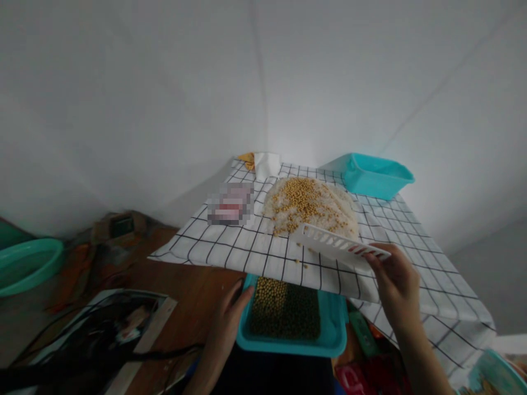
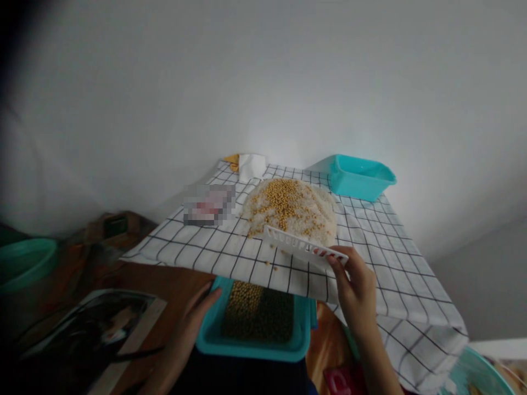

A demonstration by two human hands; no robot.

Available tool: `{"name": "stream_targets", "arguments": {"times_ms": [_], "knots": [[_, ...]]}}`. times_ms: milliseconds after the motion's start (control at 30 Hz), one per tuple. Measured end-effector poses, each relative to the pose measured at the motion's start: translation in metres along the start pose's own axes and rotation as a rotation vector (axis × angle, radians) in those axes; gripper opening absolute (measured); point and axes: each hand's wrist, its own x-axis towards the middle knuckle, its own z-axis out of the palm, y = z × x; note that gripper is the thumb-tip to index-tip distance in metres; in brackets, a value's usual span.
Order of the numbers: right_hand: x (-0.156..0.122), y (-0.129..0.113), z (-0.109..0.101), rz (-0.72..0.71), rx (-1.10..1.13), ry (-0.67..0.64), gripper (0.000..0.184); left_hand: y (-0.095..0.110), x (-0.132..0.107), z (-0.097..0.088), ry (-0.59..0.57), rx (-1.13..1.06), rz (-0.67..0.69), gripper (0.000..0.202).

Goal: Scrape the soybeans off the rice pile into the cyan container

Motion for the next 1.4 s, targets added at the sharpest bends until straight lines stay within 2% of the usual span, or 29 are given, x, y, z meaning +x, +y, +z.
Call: {"name": "stream_targets", "arguments": {"times_ms": [233, 400, 467, 667, 867, 1000, 1133, 1200, 1300, 1400], "knots": [[-0.017, -0.003, -0.005, 0.037, 0.046, -0.009, 0.010, -0.004, 0.001, 0.000, -0.024, -0.027, 0.010, 0.049], [-0.018, -0.006, -0.006, 0.051, 0.102, -0.032, 0.008, -0.002, 0.002, -0.001, -0.044, -0.036, 0.013, 0.047], [-0.014, -0.007, 0.000, 0.064, 0.145, 0.001, 0.007, -0.001, 0.003, -0.001, -0.043, -0.032, 0.003, 0.047], [0.005, -0.010, 0.027, 0.048, 0.162, 0.162, 0.009, -0.005, 0.005, -0.004, 0.053, -0.019, -0.023, 0.051], [0.027, 0.000, 0.042, 0.006, 0.154, 0.257, 0.013, -0.002, 0.004, -0.006, -0.026, -0.021, 0.000, 0.042], [0.047, 0.009, 0.045, -0.002, 0.209, 0.201, 0.014, -0.002, 0.006, -0.008, -0.031, 0.002, 0.000, 0.041], [0.051, 0.013, 0.045, 0.009, 0.215, 0.138, 0.015, -0.008, 0.010, -0.011, -0.048, 0.039, -0.007, 0.045], [0.048, 0.015, 0.043, 0.021, 0.237, 0.146, 0.015, -0.013, 0.013, -0.013, -0.059, 0.040, -0.009, 0.047], [0.045, 0.017, 0.042, 0.010, 0.256, 0.193, 0.014, -0.019, 0.017, -0.016, -0.010, 0.042, -0.042, 0.046], [0.045, 0.015, 0.043, -0.003, 0.236, 0.189, 0.014, -0.018, 0.016, -0.017, 0.002, 0.046, -0.042, 0.041]]}}
